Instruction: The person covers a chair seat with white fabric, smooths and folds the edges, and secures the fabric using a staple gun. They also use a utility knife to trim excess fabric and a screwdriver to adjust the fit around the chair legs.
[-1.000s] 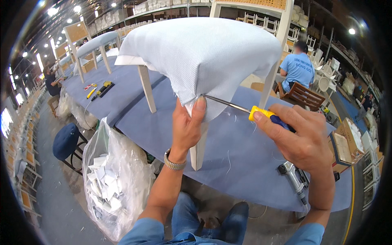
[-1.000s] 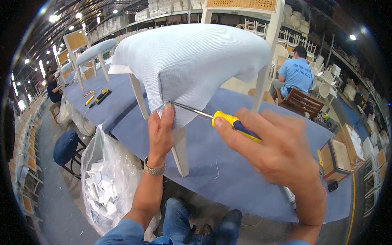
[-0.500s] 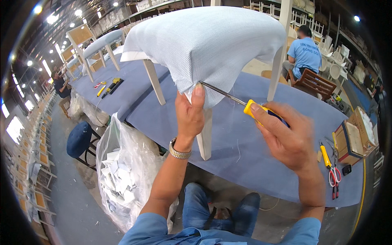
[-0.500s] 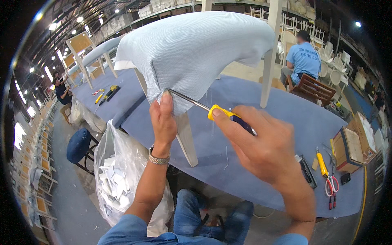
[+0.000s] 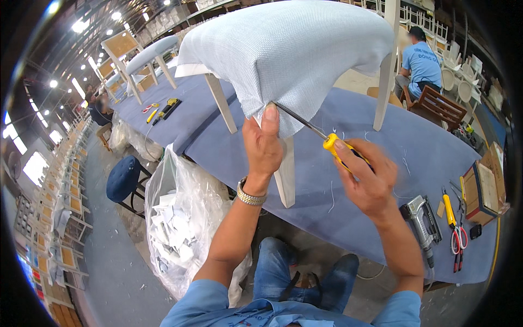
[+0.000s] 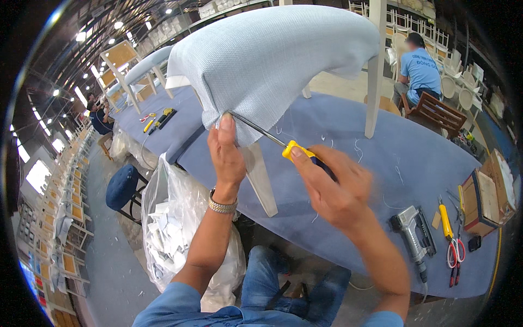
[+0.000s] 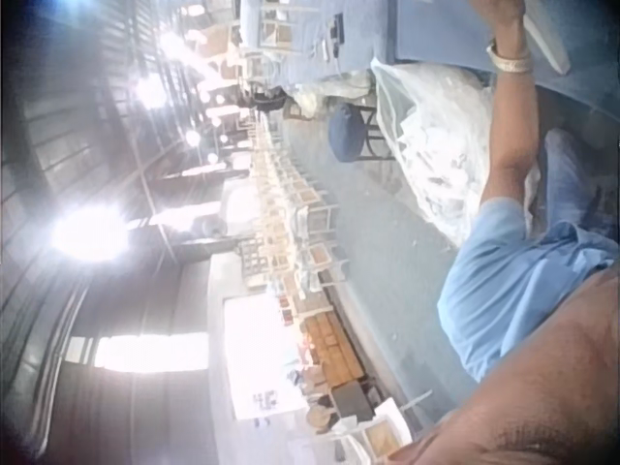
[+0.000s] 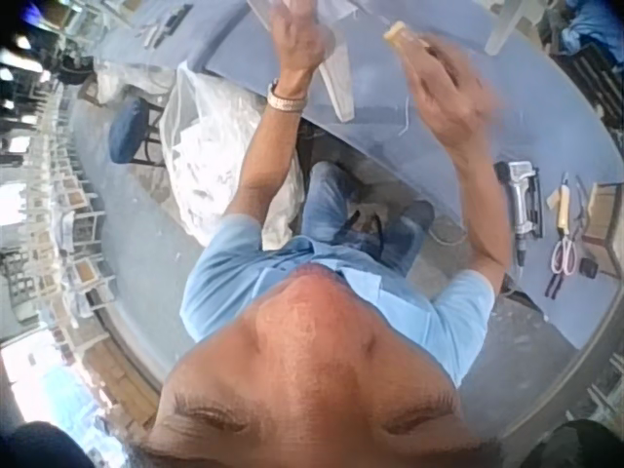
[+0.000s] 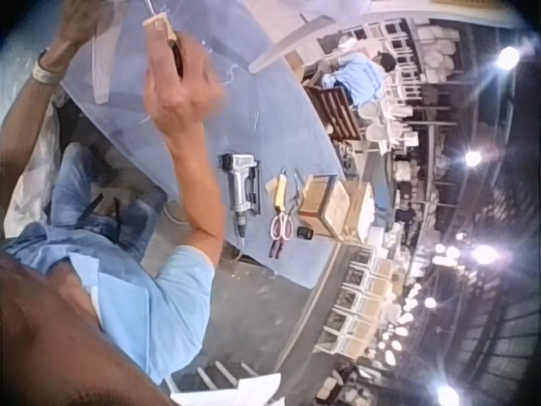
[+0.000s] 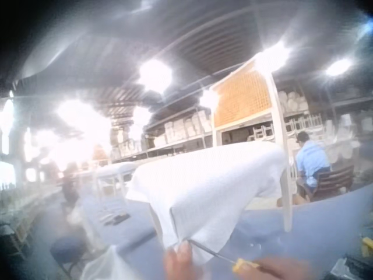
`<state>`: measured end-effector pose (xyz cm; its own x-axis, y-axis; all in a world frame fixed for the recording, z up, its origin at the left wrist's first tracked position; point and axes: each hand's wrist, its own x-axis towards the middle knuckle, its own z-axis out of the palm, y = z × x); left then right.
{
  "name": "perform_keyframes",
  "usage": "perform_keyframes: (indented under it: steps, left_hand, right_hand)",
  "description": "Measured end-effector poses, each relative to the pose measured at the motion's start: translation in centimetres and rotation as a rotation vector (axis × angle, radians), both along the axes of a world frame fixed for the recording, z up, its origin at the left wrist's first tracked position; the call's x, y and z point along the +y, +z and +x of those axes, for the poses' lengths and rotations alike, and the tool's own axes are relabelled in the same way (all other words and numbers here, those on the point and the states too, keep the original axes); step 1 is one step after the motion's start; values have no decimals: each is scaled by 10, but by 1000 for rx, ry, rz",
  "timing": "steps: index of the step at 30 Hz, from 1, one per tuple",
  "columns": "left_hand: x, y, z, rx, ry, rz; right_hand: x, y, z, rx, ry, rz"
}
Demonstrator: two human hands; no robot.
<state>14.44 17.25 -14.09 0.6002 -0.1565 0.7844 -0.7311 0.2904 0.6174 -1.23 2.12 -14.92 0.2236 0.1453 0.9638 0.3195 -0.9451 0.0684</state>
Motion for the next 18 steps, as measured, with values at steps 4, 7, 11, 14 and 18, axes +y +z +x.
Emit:
perform_keyframes:
  steps: [4, 7, 11, 14, 18]
  left_hand:
    - [-10, 3, -5, -31, -3, -64]
    - [-7, 0, -1, -51, 49, -31]
    - [-4, 3, -3, -30, 82, -29]
    - [-2, -5, 1, -21, 101, 55]
    - [0, 0, -4, -5, 110, 147]
  right_hand:
    - [-8, -37, 36, -118, 83, 84]
    - [-3, -35, 32, -103, 115, 130]
    - [0, -15, 14, -19, 90, 111]
    - [-10, -39, 45, -119, 191, 147]
    - [-4, -64, 72, -89, 335, 291]
